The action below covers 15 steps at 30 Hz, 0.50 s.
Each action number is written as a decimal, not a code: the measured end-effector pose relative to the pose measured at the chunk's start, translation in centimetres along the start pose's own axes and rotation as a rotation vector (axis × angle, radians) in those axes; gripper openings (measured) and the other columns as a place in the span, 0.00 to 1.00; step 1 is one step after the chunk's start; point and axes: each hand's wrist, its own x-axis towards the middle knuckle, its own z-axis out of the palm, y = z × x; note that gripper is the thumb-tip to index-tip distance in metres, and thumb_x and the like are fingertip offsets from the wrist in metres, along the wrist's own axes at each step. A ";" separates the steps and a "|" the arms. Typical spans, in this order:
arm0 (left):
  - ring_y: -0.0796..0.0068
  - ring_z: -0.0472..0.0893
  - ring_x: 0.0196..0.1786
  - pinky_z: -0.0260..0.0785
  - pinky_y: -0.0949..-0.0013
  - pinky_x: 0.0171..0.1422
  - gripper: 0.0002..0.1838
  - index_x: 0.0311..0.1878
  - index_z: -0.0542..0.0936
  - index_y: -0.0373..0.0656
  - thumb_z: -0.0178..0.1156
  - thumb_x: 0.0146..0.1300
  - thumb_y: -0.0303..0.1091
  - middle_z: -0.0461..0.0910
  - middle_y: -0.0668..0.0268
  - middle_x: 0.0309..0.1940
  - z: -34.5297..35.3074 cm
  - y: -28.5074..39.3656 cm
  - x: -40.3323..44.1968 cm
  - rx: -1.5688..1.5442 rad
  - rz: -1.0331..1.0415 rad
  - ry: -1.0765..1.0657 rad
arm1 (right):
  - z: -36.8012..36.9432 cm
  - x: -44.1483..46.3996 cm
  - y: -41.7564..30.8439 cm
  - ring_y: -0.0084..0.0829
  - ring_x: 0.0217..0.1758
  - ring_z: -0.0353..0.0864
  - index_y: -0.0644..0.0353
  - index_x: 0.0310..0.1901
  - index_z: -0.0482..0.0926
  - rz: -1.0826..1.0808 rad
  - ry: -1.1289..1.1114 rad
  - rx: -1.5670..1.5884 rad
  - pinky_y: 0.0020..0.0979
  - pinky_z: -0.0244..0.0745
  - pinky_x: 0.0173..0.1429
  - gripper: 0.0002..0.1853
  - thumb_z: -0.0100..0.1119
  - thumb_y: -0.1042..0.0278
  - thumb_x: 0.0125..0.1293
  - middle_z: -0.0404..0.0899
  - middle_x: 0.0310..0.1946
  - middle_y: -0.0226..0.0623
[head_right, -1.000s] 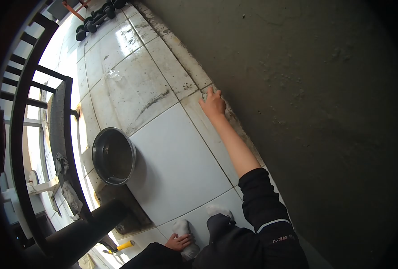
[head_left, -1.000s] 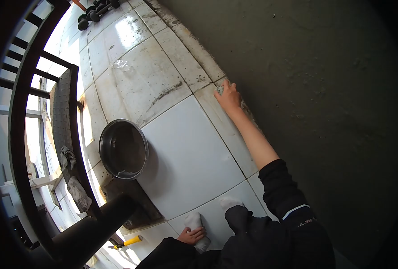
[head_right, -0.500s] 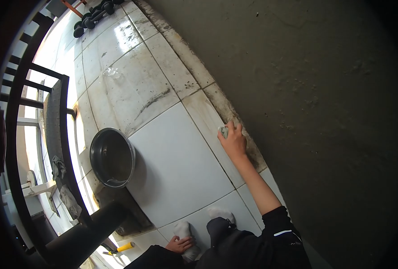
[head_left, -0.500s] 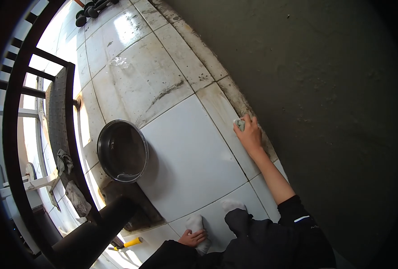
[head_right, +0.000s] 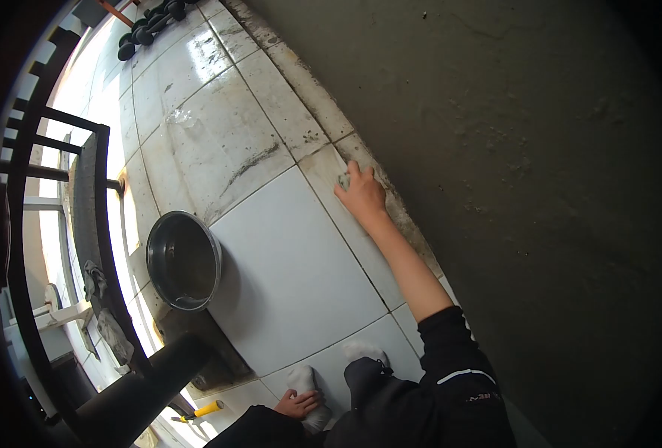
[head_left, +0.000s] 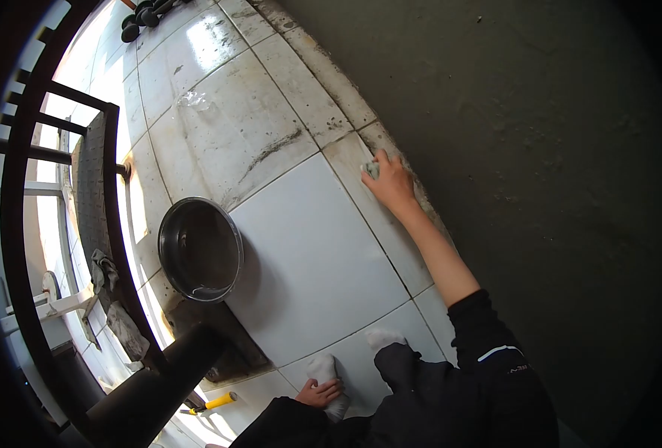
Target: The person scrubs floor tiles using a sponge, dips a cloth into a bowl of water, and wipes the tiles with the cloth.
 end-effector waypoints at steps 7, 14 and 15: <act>0.83 0.65 0.67 0.60 0.67 0.41 0.18 0.51 0.76 0.52 0.54 0.54 0.30 0.73 0.76 0.58 0.5 0.1 -0.7 -0.038 -0.005 -0.009 | 0.1 -11.9 4.3 0.51 0.31 0.79 0.55 0.43 0.68 -0.013 0.094 0.067 0.44 0.79 0.33 0.19 0.64 0.56 0.56 0.69 0.39 0.47; 0.84 0.64 0.67 0.60 0.67 0.40 0.19 0.51 0.76 0.52 0.53 0.55 0.30 0.72 0.77 0.59 0.6 -0.3 -0.2 -0.029 0.024 -0.010 | 1.8 1.4 0.3 0.51 0.30 0.81 0.59 0.48 0.68 -0.048 0.195 0.037 0.41 0.81 0.33 0.23 0.63 0.54 0.56 0.70 0.40 0.55; 0.84 0.64 0.67 0.60 0.67 0.40 0.19 0.52 0.76 0.52 0.53 0.55 0.30 0.72 0.77 0.59 0.4 -0.3 0.0 -0.024 0.024 -0.020 | 1.9 3.7 -0.3 0.52 0.30 0.81 0.59 0.49 0.68 -0.043 0.184 0.025 0.41 0.81 0.33 0.25 0.63 0.54 0.56 0.71 0.41 0.57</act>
